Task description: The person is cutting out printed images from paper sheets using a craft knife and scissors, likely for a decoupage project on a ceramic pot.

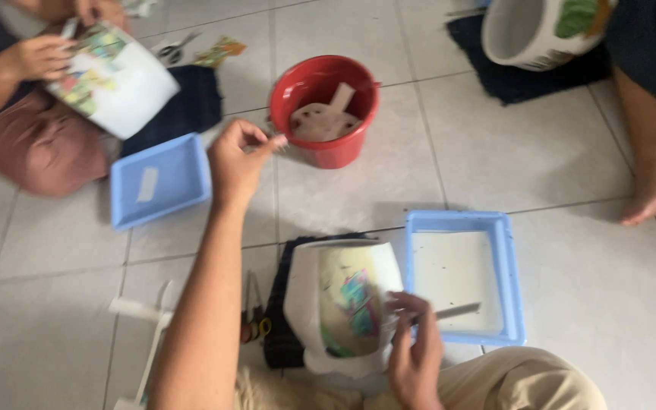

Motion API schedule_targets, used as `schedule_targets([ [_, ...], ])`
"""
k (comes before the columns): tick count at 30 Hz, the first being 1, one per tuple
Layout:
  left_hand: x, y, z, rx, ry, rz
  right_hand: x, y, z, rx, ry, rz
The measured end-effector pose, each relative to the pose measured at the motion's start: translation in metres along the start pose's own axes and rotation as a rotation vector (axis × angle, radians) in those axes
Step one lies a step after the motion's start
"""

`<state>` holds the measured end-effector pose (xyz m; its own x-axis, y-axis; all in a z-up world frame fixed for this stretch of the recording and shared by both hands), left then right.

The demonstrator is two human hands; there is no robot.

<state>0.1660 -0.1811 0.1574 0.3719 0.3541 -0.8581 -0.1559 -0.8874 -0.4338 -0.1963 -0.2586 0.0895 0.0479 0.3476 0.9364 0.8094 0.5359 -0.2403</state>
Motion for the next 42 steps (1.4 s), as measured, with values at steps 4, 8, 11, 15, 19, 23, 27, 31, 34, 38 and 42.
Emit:
schedule_targets([
  [4, -0.014, 0.062, -0.051, 0.102, 0.059, 0.054, 0.006, 0.005, 0.000, 0.044, 0.042, 0.089],
  [8, -0.028, 0.106, -0.057, 0.425, -0.104, -0.195, 0.004, 0.005, -0.006, -0.046, 0.085, 0.069],
  [11, -0.030, 0.116, -0.042, 0.604, -0.213, -0.414, -0.001, 0.008, -0.006, -0.052, 0.127, 0.077],
  [15, -0.023, 0.109, -0.024, 0.583, 0.155, -0.421, -0.002, 0.007, -0.008, -0.012, 0.127, 0.078],
  [19, -0.026, 0.091, 0.013, 0.540, 0.432, -0.354, 0.010, 0.000, -0.014, -0.040, 0.022, 0.051],
  [23, 0.011, 0.078, -0.012, 0.510, 0.066, -0.176, 0.006, 0.006, -0.007, 0.055, 0.006, -0.023],
  [27, 0.017, 0.083, -0.043, 0.406, 0.062, -0.377, 0.015, 0.006, -0.011, 0.059, -0.178, -0.016],
  [31, -0.021, 0.095, -0.017, 0.470, 0.074, -0.413, 0.017, 0.003, -0.012, 0.078, -0.246, 0.011],
  [34, -0.050, 0.078, 0.032, 0.464, 0.245, -0.204, 0.022, 0.001, -0.014, 0.071, -0.248, -0.034],
  [38, -0.029, 0.027, 0.135, 0.335, 0.062, 0.098, -0.008, -0.012, -0.019, -0.042, -0.011, 0.035],
  [42, 0.086, -0.011, 0.255, 0.098, -0.703, 0.018, -0.049, -0.016, -0.017, -0.078, 0.521, 0.037],
])
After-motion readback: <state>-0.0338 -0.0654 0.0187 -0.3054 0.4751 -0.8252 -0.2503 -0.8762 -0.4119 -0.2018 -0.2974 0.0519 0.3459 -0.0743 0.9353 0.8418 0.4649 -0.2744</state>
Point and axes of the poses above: each hand's wrist, its own z-axis away from the middle knuckle, its own y-axis out of the palm, x = y × z, the point moved 6 cm from there along -z, towards the middle knuckle, and after that the axes turned 9 degrees about -y, right-handed, at the moved point
